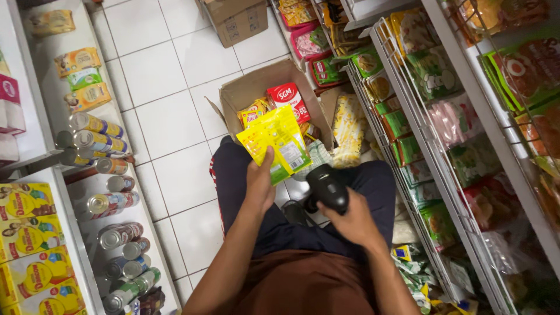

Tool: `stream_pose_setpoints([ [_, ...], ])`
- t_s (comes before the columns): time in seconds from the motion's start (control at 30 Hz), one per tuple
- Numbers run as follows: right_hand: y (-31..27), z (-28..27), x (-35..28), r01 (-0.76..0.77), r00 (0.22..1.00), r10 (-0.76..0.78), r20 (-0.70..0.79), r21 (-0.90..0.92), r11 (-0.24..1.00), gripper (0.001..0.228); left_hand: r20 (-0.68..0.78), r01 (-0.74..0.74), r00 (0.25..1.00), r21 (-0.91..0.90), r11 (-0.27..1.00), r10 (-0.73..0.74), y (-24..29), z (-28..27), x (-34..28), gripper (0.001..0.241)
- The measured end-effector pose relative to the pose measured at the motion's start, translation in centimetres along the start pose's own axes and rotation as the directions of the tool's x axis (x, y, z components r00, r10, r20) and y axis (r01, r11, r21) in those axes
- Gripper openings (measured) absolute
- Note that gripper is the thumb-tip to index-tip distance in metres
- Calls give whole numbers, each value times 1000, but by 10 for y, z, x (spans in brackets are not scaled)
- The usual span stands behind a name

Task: The person uses a handheld scanner to scan packets of seasoning and boxes of milk from a cardboard box, then places the items onto store shelves.

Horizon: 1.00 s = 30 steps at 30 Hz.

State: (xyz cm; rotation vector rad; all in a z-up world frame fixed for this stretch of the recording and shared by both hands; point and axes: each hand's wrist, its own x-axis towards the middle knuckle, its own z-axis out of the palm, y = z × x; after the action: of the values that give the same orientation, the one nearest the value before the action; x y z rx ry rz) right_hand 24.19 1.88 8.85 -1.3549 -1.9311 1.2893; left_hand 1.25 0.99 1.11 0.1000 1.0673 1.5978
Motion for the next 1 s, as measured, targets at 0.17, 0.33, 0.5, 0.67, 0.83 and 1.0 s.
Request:
stream_pose_setpoints([
  [0.17,-18,7,-1,183,982,-186,37,65,981,29,21,-2,1000,17,1000,1,4,4,-2,41],
  [0.33,-17,10,0,138,988,-140,57,46,989,28,29,-2,1000,16,1000,2,3,5,-4,42],
  [0.5,-10,13,-3,137,990,-138,3,85,987,29,32,-14,999,46,999,12,-3,0,-2,41],
  [0.67,-7,22,-4,100,972,-71,-225,121,988,27,38,-131,991,220,967,126,-19,10,-9,34],
  [0.83,0,31,-1,9,958,97,-269,369,929,32,167,-222,975,638,738,148,-42,32,-30,34],
  [1.0,11,27,4,14,926,152,-347,432,902,38,563,-390,826,512,765,44,-33,43,-48,40],
])
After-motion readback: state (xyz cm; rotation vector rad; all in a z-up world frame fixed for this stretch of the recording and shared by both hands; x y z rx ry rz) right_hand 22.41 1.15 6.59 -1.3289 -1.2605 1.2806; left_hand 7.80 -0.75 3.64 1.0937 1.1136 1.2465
